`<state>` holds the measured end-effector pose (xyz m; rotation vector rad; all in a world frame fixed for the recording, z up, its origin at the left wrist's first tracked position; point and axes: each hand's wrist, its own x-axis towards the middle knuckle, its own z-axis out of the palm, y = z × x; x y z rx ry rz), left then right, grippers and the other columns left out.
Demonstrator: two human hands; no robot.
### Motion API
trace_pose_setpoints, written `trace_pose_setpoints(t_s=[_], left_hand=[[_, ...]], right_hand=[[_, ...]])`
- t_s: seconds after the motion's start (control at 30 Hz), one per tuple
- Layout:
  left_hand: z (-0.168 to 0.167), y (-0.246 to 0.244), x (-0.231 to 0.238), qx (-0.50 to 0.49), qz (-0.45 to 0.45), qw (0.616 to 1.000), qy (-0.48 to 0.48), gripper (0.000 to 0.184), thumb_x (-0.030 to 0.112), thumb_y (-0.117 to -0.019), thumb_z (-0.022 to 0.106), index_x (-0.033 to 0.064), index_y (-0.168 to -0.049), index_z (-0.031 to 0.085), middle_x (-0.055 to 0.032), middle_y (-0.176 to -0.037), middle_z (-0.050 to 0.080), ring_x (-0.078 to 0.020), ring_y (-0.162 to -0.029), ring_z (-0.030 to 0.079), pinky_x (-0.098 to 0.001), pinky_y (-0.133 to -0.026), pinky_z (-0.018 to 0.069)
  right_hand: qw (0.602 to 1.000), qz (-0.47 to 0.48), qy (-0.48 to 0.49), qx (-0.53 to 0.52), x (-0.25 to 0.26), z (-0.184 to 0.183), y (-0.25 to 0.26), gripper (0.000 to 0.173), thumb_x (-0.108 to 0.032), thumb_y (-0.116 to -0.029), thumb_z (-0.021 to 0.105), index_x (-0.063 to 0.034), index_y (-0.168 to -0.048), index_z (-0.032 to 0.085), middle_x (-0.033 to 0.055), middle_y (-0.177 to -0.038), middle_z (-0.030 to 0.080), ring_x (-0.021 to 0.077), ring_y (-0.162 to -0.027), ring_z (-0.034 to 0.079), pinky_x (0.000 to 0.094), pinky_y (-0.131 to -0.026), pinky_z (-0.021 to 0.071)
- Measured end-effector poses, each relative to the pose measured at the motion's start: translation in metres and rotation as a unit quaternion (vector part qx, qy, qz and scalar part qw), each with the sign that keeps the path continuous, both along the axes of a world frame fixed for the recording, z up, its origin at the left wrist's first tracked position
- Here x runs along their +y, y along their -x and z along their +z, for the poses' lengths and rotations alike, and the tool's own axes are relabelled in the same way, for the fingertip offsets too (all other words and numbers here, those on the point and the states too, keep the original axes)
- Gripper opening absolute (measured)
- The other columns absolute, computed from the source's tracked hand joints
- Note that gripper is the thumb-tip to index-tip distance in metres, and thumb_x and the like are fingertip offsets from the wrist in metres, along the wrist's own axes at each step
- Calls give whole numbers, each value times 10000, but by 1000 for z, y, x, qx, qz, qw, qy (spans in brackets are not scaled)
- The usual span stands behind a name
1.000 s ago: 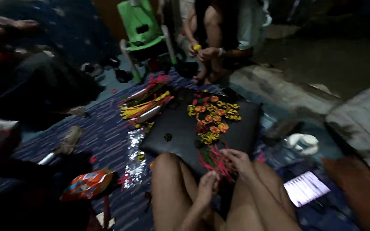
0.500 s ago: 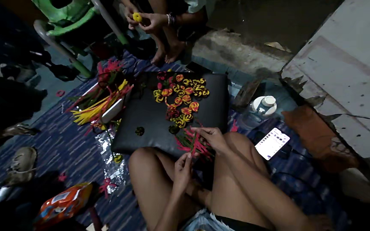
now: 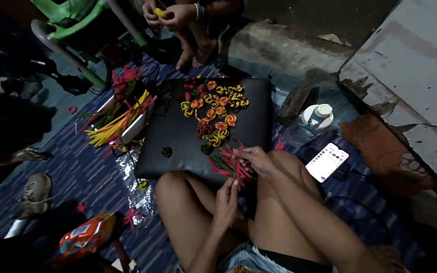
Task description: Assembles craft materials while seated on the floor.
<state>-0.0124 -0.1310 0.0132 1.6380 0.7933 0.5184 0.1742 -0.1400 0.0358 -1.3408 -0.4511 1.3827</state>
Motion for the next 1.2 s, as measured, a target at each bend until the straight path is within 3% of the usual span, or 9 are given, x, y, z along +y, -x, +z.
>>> trace_pose_setpoints(t_s=[0.2, 0.27, 0.37, 0.47, 0.77, 0.9, 1.07, 1.13, 1.2], left_hand=[[3, -9, -7, -25, -8, 999, 28, 328, 173, -1087, 401, 83, -834, 590, 116, -659, 444, 60, -550, 391, -118, -533, 354], [5, -14, -14, -71, -20, 987, 143, 319, 169, -1086, 378, 117, -846, 582, 141, -620, 434, 66, -509, 377, -116, -493, 338], [7, -16, -23, -156, -24, 917, 367, 306, 216, -1110, 294, 165, -928, 535, 132, -589, 449, 41, -455, 392, -124, -441, 352], [7, -16, -25, -181, -34, 876, 445, 295, 225, -1111, 268, 189, -972, 526, 138, -593, 444, 41, -447, 373, -124, -433, 337], [6, -12, -24, -153, -3, 893, 423, 310, 193, -1104, 307, 124, -1140, 607, 140, -580, 435, 49, -440, 366, -118, -431, 332], [2, -11, -26, -134, -11, 920, 368, 347, 158, -1095, 341, 54, -1178, 661, 142, -583, 465, 51, -464, 397, -121, -455, 355], [5, -8, -7, -136, 28, 949, 283, 330, 154, -1091, 401, 54, -984, 697, 138, -577, 496, 59, -478, 404, -122, -467, 346], [8, -8, -2, -126, 43, 964, 231, 361, 161, -1093, 395, 94, -816, 616, 137, -585, 481, 71, -486, 380, -112, -473, 323], [14, -7, -4, -104, 55, 977, 180, 386, 158, -1092, 411, 79, -755, 579, 126, -593, 470, 76, -506, 387, -111, -494, 329]], right_hand=[[994, -51, -53, -86, -4, 1, -8, 246, -129, -1031, 603, -36, -847, 738, -88, -623, 611, -34, -538, 540, 136, -540, 463], [990, -36, -72, -114, -7, 2, -15, 237, -115, -1022, 613, -47, -834, 740, -97, -636, 628, -47, -551, 549, 131, -555, 469], [990, -54, -62, -111, -8, 3, -16, 238, -87, -1022, 605, -30, -836, 742, -83, -635, 624, -40, -552, 547, 133, -562, 475], [992, -81, -39, -89, -7, 0, -14, 261, -103, -1036, 591, -21, -830, 729, -72, -607, 583, -24, -540, 535, 137, -557, 475], [991, -114, -43, -61, -2, -2, -10, 266, -102, -1033, 589, -29, -822, 732, -72, -592, 560, -17, -523, 511, 136, -531, 449], [988, -128, -42, -73, -10, -12, -13, 257, -171, -1056, 555, -29, -929, 727, -82, -634, 570, -16, -526, 499, 150, -521, 443], [981, -158, -70, -88, -4, -11, -8, 291, -183, -1078, 496, -64, -933, 719, -114, -600, 559, -32, -492, 487, 137, -484, 431], [978, -173, -74, -94, -4, -10, -7, 305, -180, -1085, 475, -75, -917, 708, -124, -584, 558, -41, -471, 483, 129, -470, 431], [975, -187, -73, -93, -2, -5, -4, 318, -166, -1091, 453, -81, -901, 693, -135, -563, 541, -44, -453, 481, 124, -461, 438]])
